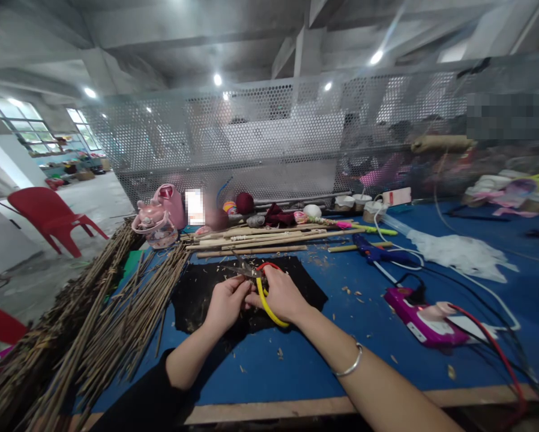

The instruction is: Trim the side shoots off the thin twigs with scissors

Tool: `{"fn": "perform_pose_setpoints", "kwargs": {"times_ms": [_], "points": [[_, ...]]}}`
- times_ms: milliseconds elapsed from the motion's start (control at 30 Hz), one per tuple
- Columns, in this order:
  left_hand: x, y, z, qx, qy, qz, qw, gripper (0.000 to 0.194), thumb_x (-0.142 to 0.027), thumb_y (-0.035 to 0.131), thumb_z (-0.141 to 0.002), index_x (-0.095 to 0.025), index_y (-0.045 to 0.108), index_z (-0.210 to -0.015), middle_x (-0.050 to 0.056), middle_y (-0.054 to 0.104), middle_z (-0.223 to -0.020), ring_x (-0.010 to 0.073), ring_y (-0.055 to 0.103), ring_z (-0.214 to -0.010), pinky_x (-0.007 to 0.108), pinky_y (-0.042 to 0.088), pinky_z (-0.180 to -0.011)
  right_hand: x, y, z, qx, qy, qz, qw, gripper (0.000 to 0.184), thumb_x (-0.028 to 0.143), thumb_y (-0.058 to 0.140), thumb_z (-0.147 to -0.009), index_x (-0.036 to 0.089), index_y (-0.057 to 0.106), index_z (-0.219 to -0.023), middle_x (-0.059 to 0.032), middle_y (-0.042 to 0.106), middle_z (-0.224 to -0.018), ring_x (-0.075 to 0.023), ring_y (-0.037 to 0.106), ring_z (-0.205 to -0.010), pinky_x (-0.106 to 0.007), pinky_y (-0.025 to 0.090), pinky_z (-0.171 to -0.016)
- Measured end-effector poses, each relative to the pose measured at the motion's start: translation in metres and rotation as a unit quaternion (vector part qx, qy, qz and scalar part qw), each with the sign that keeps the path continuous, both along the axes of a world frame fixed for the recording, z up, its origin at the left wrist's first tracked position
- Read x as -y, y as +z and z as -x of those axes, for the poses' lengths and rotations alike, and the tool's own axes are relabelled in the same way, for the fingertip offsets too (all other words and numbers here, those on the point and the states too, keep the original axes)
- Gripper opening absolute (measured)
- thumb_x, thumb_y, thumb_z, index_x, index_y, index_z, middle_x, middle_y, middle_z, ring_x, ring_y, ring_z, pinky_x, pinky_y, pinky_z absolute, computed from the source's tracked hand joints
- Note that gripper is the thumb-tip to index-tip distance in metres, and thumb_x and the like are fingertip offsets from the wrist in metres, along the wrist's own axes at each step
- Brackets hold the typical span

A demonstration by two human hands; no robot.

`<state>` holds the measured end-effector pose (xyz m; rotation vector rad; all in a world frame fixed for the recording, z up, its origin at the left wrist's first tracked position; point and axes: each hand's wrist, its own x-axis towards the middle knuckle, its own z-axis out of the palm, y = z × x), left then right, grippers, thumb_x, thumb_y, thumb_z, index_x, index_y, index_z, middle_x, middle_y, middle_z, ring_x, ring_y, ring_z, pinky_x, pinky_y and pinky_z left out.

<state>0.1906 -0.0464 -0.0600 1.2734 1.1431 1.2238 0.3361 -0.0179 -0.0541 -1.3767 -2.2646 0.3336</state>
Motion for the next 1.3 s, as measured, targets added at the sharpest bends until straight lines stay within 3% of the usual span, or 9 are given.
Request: {"fn": "perform_pose_setpoints", "kwargs": {"times_ms": [133, 333, 467, 700, 1133, 1300], "points": [[0.0015, 0.0019, 0.0001, -0.015, 0.013, 0.005, 1.000, 0.027, -0.035, 0.051, -0.075, -0.012, 0.064, -0.078, 0.003, 0.061, -0.069, 0.0077, 0.051, -0.047, 0.018, 0.045, -0.042, 0.0007, -0.0012, 0.0000, -0.005, -0.021, 0.041, 0.999, 0.031, 0.044, 0.059, -0.069, 0.020, 0.043, -0.081, 0.0004, 0.054, -0.070, -0.0133, 0.050, -0.061, -0.022, 0.029, -0.055], [0.0022, -0.0007, 0.0005, -0.026, 0.028, -0.020, 0.999, 0.027, -0.036, 0.048, -0.077, -0.013, 0.063, -0.083, 0.002, 0.060, -0.068, 0.0087, 0.052, -0.049, 0.019, 0.047, -0.042, -0.0007, -0.0035, -0.0004, -0.004, -0.030, 0.046, 0.999, 0.029, 0.045, 0.058, -0.069, 0.021, 0.045, -0.078, 0.0028, 0.051, -0.061, -0.0112, 0.045, -0.053, -0.021, 0.024, -0.049], [0.0028, -0.0016, -0.0009, -0.035, 0.029, -0.019, 0.999, 0.028, -0.036, 0.048, -0.077, -0.014, 0.063, -0.081, 0.002, 0.060, -0.068, 0.0084, 0.050, -0.047, 0.019, 0.046, -0.042, -0.0002, -0.0035, 0.0001, 0.005, -0.039, 0.056, 0.998, 0.029, 0.044, 0.058, -0.069, 0.020, 0.044, -0.078, 0.0019, 0.052, -0.063, -0.0118, 0.047, -0.054, -0.022, 0.026, -0.050], [0.0061, 0.0002, -0.0056, -0.021, 0.008, 0.003, 1.000, 0.028, -0.035, 0.048, -0.076, -0.014, 0.064, -0.086, 0.005, 0.064, -0.075, 0.0112, 0.056, -0.053, 0.022, 0.049, -0.047, -0.0003, -0.0032, -0.0002, -0.014, 0.006, -0.006, 1.000, 0.033, 0.043, 0.059, -0.067, 0.021, 0.039, -0.080, -0.0012, 0.053, -0.076, -0.0155, 0.052, -0.067, -0.025, 0.035, -0.059], [0.0066, 0.0004, -0.0018, -0.064, 0.024, -0.056, 0.996, 0.027, -0.036, 0.043, -0.080, -0.014, 0.057, -0.074, 0.000, 0.055, -0.062, 0.0073, 0.046, -0.047, 0.016, 0.042, -0.043, -0.0008, -0.0008, -0.0001, 0.008, -0.032, 0.027, 0.999, 0.033, 0.050, 0.056, -0.068, 0.021, 0.043, -0.077, 0.0028, 0.051, -0.058, -0.0122, 0.046, -0.050, -0.021, 0.025, -0.047], [0.0053, 0.0006, -0.0010, -0.066, 0.024, -0.054, 0.996, 0.026, -0.035, 0.041, -0.080, -0.015, 0.059, -0.081, 0.000, 0.052, -0.062, 0.0072, 0.044, -0.046, 0.017, 0.043, -0.044, -0.0036, -0.0029, -0.0007, 0.015, -0.040, 0.045, 0.998, 0.031, 0.051, 0.053, -0.071, 0.021, 0.045, -0.075, 0.0009, 0.054, -0.059, -0.0122, 0.047, -0.049, -0.021, 0.025, -0.046]]}}
